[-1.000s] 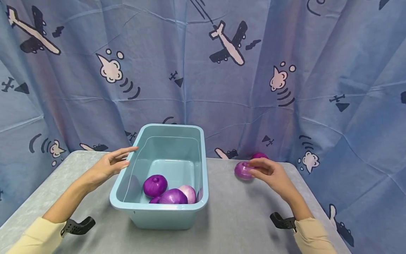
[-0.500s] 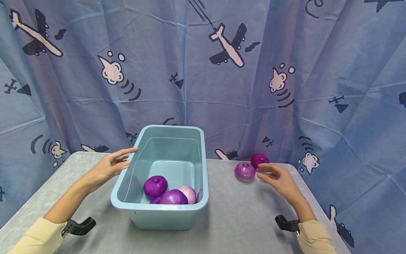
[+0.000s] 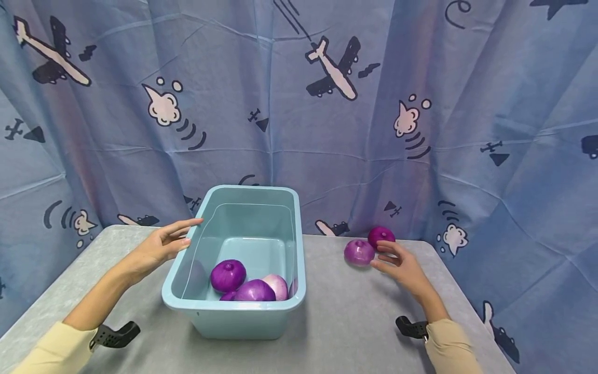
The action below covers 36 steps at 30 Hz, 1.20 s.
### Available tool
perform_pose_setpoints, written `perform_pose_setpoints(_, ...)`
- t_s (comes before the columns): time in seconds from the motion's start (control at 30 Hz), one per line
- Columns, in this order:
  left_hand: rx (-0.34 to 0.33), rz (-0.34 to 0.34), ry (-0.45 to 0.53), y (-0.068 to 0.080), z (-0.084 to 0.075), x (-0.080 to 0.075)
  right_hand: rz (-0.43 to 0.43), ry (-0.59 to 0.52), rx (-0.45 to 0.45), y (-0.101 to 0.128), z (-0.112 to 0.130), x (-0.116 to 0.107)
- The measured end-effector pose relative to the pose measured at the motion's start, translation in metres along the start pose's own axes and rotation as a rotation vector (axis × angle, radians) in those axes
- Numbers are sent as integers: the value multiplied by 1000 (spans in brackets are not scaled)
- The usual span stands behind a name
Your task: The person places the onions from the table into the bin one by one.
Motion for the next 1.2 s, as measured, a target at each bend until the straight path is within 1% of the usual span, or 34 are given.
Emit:
perform_pose_setpoints(0.17, 2, -1, -3, 0, 1, -1, 2, 8, 30, -4, -1, 6)
perform_pose_setpoints(0.3, 4, -1, -3, 0, 1, -1, 4, 35, 46, -7, -3, 10)
perform_pose_setpoints(0.4, 6, -2, -1, 0, 1, -1, 2, 52, 44, -11, -2, 13)
perform_pose_setpoints(0.53, 5, -10, 0, 0, 1, -1, -3, 46, 24, -17, 0, 17)
perform_pose_setpoints(0.7, 1, -8, 2, 0, 1, -1, -36, 65, 35, -23, -2, 21)
perform_pose_setpoints(1.0, -1, -5, 0, -1, 2, 0, -101, 146, 42, -29, -5, 23)
perform_pose_setpoints(1.2, -1, -2, -1, -1, 2, -1, -110, 153, 57, -31, -8, 24)
Point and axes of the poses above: each hand's wrist, its own y-axis away from the middle knuckle, its own x-axis out of the palm, z = x × y, the point moved 7 cm from there along -y, towards the middle knuckle, and after that the axes turned 6 degrees about z, right-handed, at the moved point
